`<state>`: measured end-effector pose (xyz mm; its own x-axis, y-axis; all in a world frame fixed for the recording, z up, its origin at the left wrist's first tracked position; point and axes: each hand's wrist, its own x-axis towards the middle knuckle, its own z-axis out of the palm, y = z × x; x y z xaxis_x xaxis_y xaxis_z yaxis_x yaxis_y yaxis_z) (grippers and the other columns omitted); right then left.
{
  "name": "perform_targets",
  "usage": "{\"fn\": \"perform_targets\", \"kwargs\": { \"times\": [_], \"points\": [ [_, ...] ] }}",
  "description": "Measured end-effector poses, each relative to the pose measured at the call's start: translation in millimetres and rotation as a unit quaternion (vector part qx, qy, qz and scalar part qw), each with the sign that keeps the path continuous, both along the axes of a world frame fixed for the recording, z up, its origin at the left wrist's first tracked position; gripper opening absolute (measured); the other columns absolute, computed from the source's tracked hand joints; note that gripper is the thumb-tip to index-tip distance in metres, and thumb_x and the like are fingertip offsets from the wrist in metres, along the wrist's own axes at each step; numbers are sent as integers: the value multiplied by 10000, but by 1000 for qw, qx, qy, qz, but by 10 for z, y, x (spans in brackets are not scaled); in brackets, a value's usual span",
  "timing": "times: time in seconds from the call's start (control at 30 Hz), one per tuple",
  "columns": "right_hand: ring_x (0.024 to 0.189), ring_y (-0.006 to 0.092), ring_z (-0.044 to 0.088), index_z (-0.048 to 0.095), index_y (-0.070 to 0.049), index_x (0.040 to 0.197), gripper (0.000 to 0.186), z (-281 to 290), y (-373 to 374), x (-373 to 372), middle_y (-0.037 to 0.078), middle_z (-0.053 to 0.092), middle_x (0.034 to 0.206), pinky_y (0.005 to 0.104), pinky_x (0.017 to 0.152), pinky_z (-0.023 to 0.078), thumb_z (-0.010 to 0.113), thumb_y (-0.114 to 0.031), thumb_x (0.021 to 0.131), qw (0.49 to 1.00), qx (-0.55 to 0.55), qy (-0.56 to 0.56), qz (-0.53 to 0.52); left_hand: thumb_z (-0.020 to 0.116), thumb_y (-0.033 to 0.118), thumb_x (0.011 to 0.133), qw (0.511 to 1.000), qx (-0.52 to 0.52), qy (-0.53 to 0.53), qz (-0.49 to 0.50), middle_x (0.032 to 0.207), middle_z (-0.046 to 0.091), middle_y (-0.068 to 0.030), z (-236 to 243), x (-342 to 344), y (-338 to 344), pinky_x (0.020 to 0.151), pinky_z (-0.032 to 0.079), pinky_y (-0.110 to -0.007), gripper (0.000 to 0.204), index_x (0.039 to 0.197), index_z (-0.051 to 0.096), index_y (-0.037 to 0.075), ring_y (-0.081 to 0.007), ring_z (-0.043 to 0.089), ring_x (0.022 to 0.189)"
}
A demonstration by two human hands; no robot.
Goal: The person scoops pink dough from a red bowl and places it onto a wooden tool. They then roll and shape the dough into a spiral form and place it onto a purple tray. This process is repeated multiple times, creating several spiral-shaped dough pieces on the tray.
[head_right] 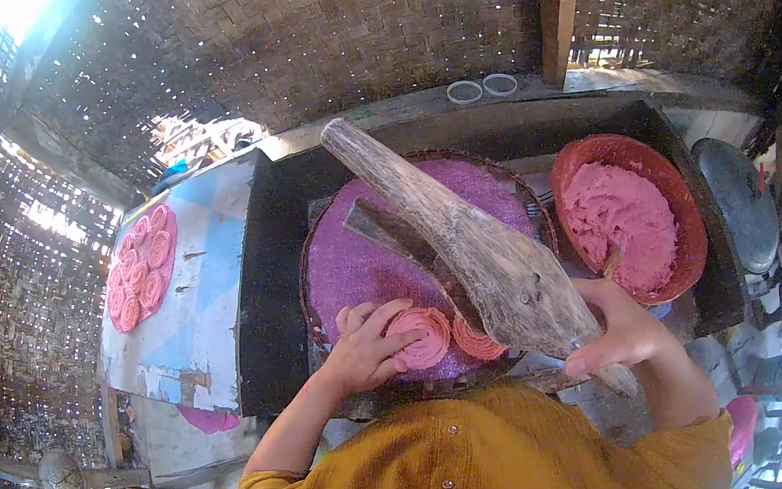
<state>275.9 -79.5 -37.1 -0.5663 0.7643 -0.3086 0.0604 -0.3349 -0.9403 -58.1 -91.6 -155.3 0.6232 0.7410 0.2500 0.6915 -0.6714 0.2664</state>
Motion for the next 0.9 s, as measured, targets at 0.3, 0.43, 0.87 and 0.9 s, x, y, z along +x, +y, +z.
{"fn": "perform_targets", "kwargs": {
  "times": [0.3,0.43,0.87,0.9],
  "points": [
    [971,150,501,464,76,1166,846,34,-3,-73,83,559,1061,278,876,360,808,-239,460,1000,-7,-9,6,486,494,773,999,-27,-27,0,1253,427,-46,26,-117,-62,910,237,-452,418,1072,597,223,-304,371,1075],
    [983,151,493,464,62,1177,850,0,75,-166,80,553,1074,277,880,356,804,-276,474,997,9,-14,80,424,566,795,992,-38,-101,66,1307,389,-75,-26,-217,107,958,234,-450,564,1205,500,187,-301,350,1161],
    [893,212,589,457,62,1170,638,-43,541,-929,167,570,1060,311,777,480,598,-405,759,973,-140,15,184,404,657,769,375,-268,-833,-306,899,533,-71,1006,-474,849,921,372,-446,777,1350,246,167,-275,526,941],
    [901,208,588,462,60,1167,616,21,570,-980,166,569,1065,315,787,479,584,-402,777,975,-140,-27,172,394,650,779,358,-265,-847,-291,880,533,-70,881,-524,891,908,381,-443,760,1348,249,167,-265,535,902]
  ]
}}
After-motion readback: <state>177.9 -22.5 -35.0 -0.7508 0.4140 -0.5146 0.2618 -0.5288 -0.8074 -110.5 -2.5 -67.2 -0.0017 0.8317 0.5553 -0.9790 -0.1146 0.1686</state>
